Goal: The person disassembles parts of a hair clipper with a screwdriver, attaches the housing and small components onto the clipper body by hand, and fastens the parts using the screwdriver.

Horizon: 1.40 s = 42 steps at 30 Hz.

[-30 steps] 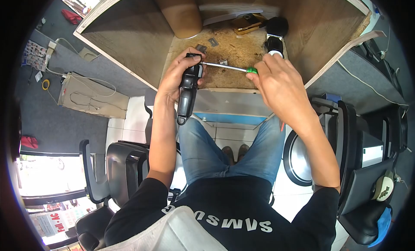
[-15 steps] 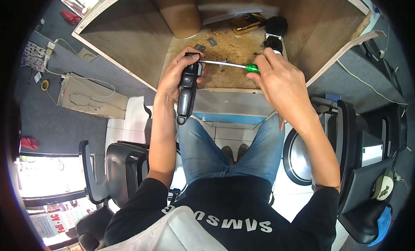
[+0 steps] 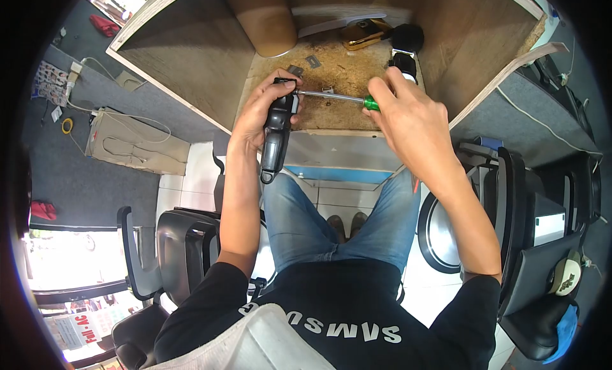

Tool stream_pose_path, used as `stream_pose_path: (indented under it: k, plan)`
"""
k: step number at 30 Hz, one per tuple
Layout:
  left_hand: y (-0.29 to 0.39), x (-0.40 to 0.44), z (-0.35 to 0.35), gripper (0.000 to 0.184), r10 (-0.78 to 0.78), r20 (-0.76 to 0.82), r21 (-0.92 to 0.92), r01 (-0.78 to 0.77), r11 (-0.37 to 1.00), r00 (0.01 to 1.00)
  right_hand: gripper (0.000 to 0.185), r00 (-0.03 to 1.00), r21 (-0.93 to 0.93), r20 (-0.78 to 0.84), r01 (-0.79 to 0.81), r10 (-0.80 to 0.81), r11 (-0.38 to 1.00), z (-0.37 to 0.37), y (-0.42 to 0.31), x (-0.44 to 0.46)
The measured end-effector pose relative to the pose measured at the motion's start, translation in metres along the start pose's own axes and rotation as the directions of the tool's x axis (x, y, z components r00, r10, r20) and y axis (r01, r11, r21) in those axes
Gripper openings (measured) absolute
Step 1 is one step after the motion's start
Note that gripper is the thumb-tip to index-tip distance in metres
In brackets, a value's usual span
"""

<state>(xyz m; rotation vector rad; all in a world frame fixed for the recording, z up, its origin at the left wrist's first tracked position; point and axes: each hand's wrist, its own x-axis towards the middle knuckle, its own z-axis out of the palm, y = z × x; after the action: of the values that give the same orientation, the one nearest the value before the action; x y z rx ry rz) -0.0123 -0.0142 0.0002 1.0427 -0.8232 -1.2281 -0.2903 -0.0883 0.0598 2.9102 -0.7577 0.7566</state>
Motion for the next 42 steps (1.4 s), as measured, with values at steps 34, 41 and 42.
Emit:
stream_pose_path:
  k: [34,41,42]
  plan:
    - [0.003,-0.001,0.0,0.021,-0.016,-0.007,-0.068,0.016,0.998,1.0,0.031,0.985,-0.084,-0.125,0.112,-0.122,0.99,0.01,0.005,0.007]
    - [0.002,0.001,0.0,0.021,-0.02,-0.008,-0.038,0.02,0.999,1.0,0.025,1.0,-0.039,-0.017,-0.022,0.021,0.999,0.006,-0.001,0.011]
    - [0.003,0.0,-0.001,0.021,-0.027,-0.001,-0.047,0.027,0.999,1.0,0.025,1.0,-0.017,-0.021,-0.017,0.016,1.0,0.007,-0.002,0.011]
